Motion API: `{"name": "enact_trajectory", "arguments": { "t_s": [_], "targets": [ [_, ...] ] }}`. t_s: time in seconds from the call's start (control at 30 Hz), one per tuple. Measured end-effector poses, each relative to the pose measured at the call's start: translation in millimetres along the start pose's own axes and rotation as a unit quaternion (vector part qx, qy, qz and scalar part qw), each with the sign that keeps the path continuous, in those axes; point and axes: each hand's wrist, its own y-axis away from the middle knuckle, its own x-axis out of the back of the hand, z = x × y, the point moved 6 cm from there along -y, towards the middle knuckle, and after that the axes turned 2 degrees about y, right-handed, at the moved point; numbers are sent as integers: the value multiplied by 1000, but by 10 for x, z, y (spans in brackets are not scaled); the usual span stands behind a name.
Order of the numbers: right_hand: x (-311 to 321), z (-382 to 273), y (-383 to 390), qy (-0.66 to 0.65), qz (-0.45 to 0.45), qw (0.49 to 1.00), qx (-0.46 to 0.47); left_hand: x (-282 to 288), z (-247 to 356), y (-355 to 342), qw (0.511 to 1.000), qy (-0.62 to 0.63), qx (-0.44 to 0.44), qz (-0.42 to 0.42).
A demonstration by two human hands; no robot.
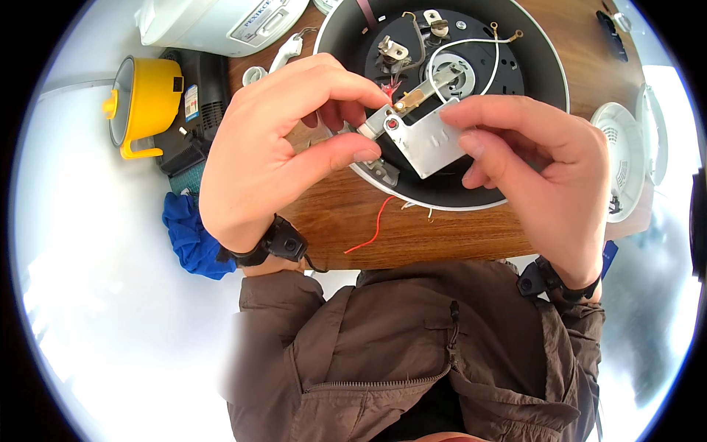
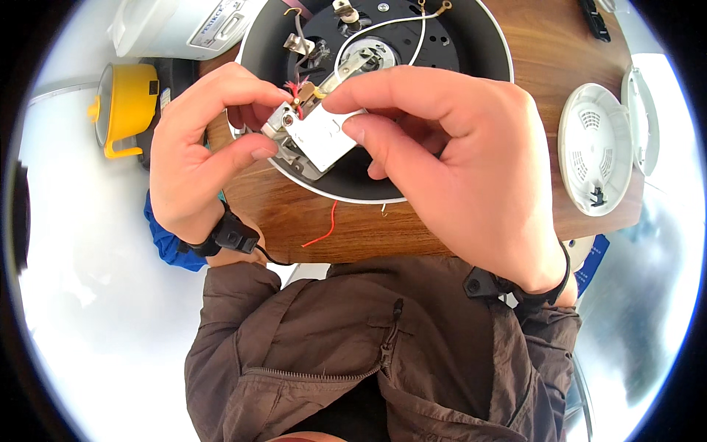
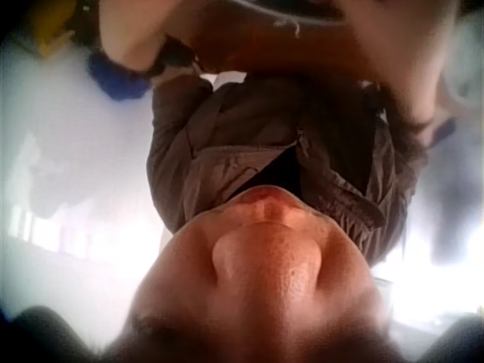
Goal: The person disassembles a white cylindrical appliance, likely a rice cooker, using a screwdriver to remove screws and separate components. They manipulate internal wires and a metal bracket, then reassemble parts by hand and with the screwdriver.
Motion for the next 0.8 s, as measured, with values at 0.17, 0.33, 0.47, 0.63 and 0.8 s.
{"name": "enact_trajectory", "arguments": {
  "t_s": [0.17, 0.33, 0.47, 0.63, 0.8],
  "targets": [
    [-17, 31, -36, -2, 18, 1000, -15, 3, -27, 9, 1000, 0, -14, 5],
    [-62, 49, -54, 6, 11, 1000, -23, 31, -5, 12, 1000, -16, -14, 17],
    [-86, 47, -71, 16, 6, 1000, -19, 50, -6, 34, 999, -15, -22, 32],
    [-110, 52, -100, 41, 1, 999, -10, 63, -35, 31, 998, -22, -42, 34],
    [-132, 46, -120, 58, -10, 998, 7, 81, -71, 29, 998, -8, -47, 36]
  ]
}}
